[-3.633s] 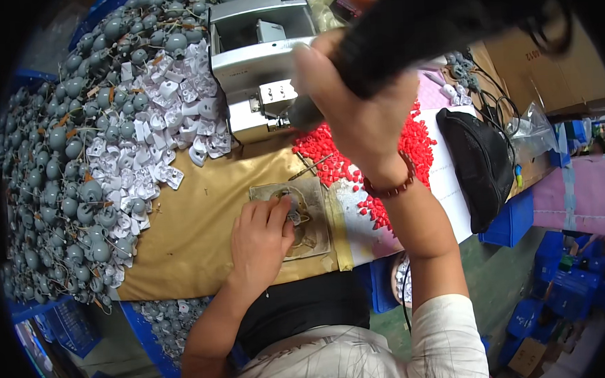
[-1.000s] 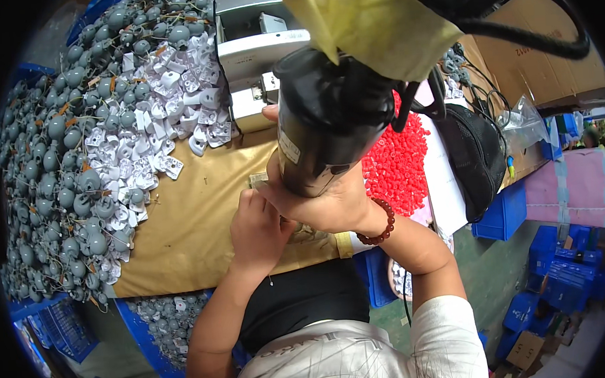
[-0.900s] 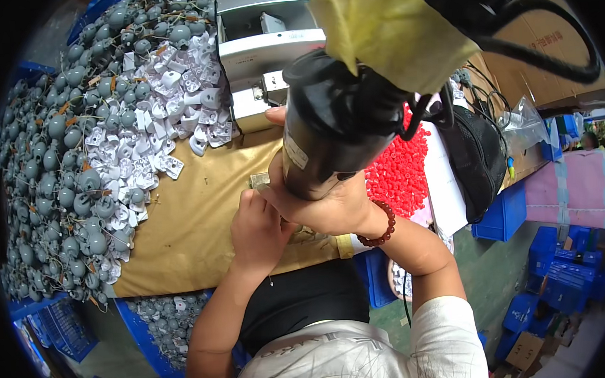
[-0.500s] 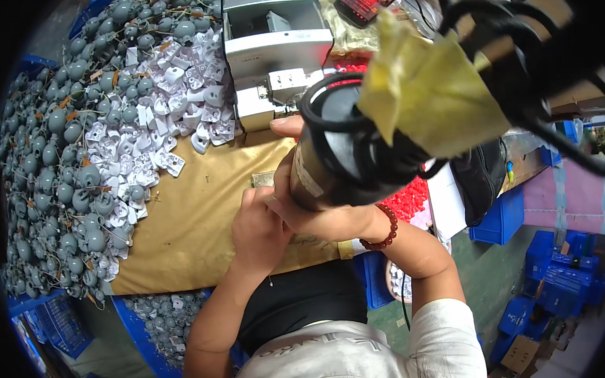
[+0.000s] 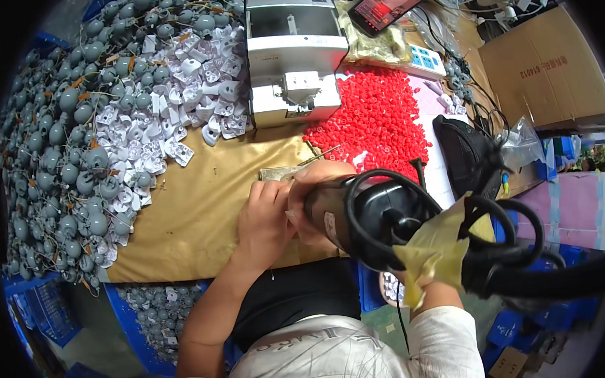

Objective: Assembling small grey toy parts using an electric screwdriver at a factory workbench.

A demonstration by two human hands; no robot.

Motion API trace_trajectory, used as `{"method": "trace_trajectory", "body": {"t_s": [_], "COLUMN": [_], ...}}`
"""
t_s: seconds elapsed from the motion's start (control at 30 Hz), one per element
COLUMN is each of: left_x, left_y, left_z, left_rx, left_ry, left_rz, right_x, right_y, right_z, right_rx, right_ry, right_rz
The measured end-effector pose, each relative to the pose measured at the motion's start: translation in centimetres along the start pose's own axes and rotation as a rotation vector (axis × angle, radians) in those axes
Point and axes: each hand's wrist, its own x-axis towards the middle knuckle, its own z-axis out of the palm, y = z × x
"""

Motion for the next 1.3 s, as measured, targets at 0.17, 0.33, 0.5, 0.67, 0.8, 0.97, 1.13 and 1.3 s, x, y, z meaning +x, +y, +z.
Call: {"method": "trace_trajectory", "body": {"t_s": [0.17,0.33,0.5,0.67,0.8,0.97,1.13,1.3], "left_x": [-0.2,0.2,0.4,-0.6,-0.6,-0.6,-2.8,-10.4], "left_y": [0.0,0.5,0.9,0.6,0.8,0.7,0.2,-1.0], "left_z": [0.0,-0.3,-0.8,-0.8,-0.6,-0.6,-4.4,-17.4], "left_rx": [0.011,-0.007,-0.033,-0.07,-0.076,-0.068,-0.069,0.229], "left_ry": [0.002,-0.029,-0.055,-0.007,-0.005,-0.041,-0.022,-0.742], "left_rz": [-0.017,-0.121,-0.13,-0.049,-0.034,-0.043,0.003,-0.315], "right_x": [-0.6,0.9,1.2,-2.8,-4.7,-2.9,-1.6,-4.5], "right_y": [0.6,-0.8,1.8,3.0,1.9,3.1,2.1,-0.9], "right_z": [-0.5,-1.7,-6.3,-5.2,-2.0,-0.4,-2.2,-8.3], "right_rx": [-0.052,-0.145,-0.203,-0.738,-0.759,-0.39,-0.035,-0.62], "right_ry": [0.022,0.33,0.703,0.607,0.208,0.465,0.255,-0.015], "right_rz": [0.015,0.356,0.592,0.242,0.326,0.332,0.448,0.526]}}
